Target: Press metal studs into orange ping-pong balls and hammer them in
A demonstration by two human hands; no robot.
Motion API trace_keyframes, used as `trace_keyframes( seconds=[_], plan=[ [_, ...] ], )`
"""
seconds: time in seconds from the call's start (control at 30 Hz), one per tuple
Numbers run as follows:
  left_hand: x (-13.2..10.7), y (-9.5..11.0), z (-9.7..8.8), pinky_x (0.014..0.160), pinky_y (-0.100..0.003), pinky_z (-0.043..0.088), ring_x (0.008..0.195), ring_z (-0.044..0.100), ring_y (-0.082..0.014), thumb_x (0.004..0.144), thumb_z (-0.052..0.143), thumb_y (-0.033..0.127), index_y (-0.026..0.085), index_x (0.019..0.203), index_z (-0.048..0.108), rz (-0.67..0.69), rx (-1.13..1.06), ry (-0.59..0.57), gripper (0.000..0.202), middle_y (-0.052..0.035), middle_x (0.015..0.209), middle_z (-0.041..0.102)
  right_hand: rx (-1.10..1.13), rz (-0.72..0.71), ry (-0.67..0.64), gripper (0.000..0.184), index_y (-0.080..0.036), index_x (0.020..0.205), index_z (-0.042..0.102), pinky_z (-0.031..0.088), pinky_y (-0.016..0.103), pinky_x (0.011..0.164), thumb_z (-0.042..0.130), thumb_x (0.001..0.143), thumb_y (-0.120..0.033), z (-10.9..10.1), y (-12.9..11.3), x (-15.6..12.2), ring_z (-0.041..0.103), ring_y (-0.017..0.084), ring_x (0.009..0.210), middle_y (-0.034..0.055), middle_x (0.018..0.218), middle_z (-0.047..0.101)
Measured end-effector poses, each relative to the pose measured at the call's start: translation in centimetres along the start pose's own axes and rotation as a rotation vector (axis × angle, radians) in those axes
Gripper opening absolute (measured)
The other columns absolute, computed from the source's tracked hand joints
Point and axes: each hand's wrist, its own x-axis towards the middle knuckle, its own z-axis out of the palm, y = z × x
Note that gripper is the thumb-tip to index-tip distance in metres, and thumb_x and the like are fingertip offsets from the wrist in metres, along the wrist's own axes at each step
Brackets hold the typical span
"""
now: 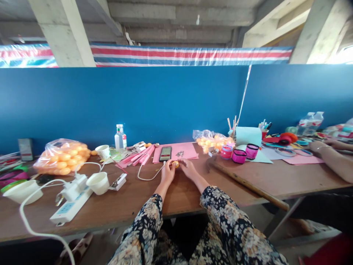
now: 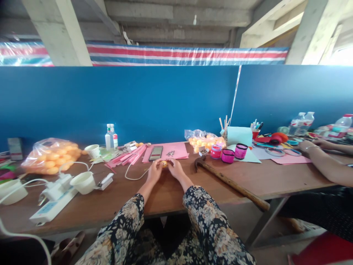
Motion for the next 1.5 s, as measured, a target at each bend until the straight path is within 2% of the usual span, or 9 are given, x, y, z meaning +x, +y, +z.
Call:
trace_keyframes(
  seconds=[0.23, 0.5, 0.7, 0.9, 1.13, 1.23, 1.37, 1.5],
  plan=[
    [-0.2, 0.9, -0.4, 0.079, -0.033, 0.049, 0.086, 0.064, -0.0205, 0.082, 0.046, 0.036, 0.017, 0.097, 0.062, 0.000, 0.038, -0.030, 0.029, -0.0084, 0.093, 0.069, 0.022, -0.010, -0.054, 0.031, -0.018, 0.100, 0.060, 0.050, 0.034, 0.078, 0.062, 0.070, -0.024, 0.0, -0.1, -0.3, 0.063, 0.020, 0.085, 0.0077, 0.098, 0.067],
    [0.1, -0.1, 0.0, 0.076, -0.032, 0.050, 0.085, 0.064, -0.0197, 0.079, 0.051, 0.036, 0.013, 0.096, 0.059, -0.010, 0.018, -0.005, 0.030, -0.0115, 0.092, 0.068, 0.063, -0.041, -0.098, 0.033, -0.018, 0.102, 0.059, 0.050, 0.033, 0.079, 0.062, 0.071, -0.028, 0.1, 0.0, -0.3, 0.064, 0.020, 0.087, 0.0079, 0.100, 0.066],
    [0.1, -0.1, 0.1, 0.075, -0.032, 0.050, 0.084, 0.065, -0.0198, 0.077, 0.054, 0.035, 0.013, 0.096, 0.058, -0.023, 0.020, 0.005, 0.029, -0.0114, 0.092, 0.068, 0.037, -0.014, -0.060, 0.032, -0.019, 0.098, 0.058, 0.051, 0.034, 0.075, 0.066, 0.068, -0.029, 0.2, 0.0, -0.5, 0.064, 0.020, 0.082, 0.0072, 0.095, 0.066],
    [-0.1, 0.8, -0.4, 0.075, -0.033, 0.049, 0.083, 0.064, -0.0219, 0.082, 0.043, 0.035, 0.015, 0.089, 0.062, -0.039, 0.052, 0.024, 0.028, -0.0106, 0.086, 0.069, 0.008, 0.005, -0.032, 0.029, -0.020, 0.097, 0.056, 0.050, 0.033, 0.076, 0.062, 0.069, -0.025, 0.1, 0.0, -0.5, 0.063, 0.018, 0.082, 0.0046, 0.096, 0.065],
    [-0.2, 1.1, -0.4, 0.069, -0.030, 0.051, 0.081, 0.065, -0.0208, 0.083, 0.042, 0.035, 0.013, 0.096, 0.060, -0.054, 0.034, 0.021, 0.032, -0.0117, 0.089, 0.069, 0.013, -0.004, -0.034, 0.030, -0.019, 0.099, 0.056, 0.049, 0.034, 0.079, 0.062, 0.069, -0.023, 0.2, -0.2, -0.4, 0.062, 0.019, 0.087, 0.0059, 0.098, 0.065],
    [-0.1, 0.9, -0.3, 0.071, -0.030, 0.051, 0.082, 0.065, -0.0211, 0.083, 0.042, 0.036, 0.012, 0.097, 0.061, -0.052, 0.035, 0.016, 0.033, -0.0131, 0.092, 0.068, 0.016, -0.006, -0.034, 0.031, -0.020, 0.099, 0.057, 0.049, 0.034, 0.079, 0.063, 0.068, -0.023, 0.2, -0.4, -0.4, 0.063, 0.020, 0.086, 0.0061, 0.098, 0.065],
    [0.0, 0.7, -0.4, 0.075, -0.032, 0.050, 0.082, 0.065, -0.0217, 0.082, 0.044, 0.037, 0.014, 0.092, 0.064, -0.037, 0.046, -0.009, 0.032, -0.0111, 0.088, 0.070, 0.026, -0.008, -0.044, 0.032, -0.020, 0.099, 0.058, 0.050, 0.034, 0.076, 0.063, 0.068, -0.024, 0.1, -0.5, -0.4, 0.063, 0.020, 0.084, 0.0057, 0.095, 0.066],
    [0.0, 0.6, -0.4, 0.077, -0.033, 0.049, 0.084, 0.065, -0.0211, 0.081, 0.047, 0.038, 0.015, 0.094, 0.064, -0.030, 0.051, -0.019, 0.032, -0.0102, 0.090, 0.070, 0.044, -0.013, -0.060, 0.030, -0.019, 0.099, 0.058, 0.051, 0.032, 0.074, 0.062, 0.069, -0.023, 0.1, -0.5, -0.5, 0.064, 0.019, 0.083, 0.0062, 0.097, 0.066]
  ],
)
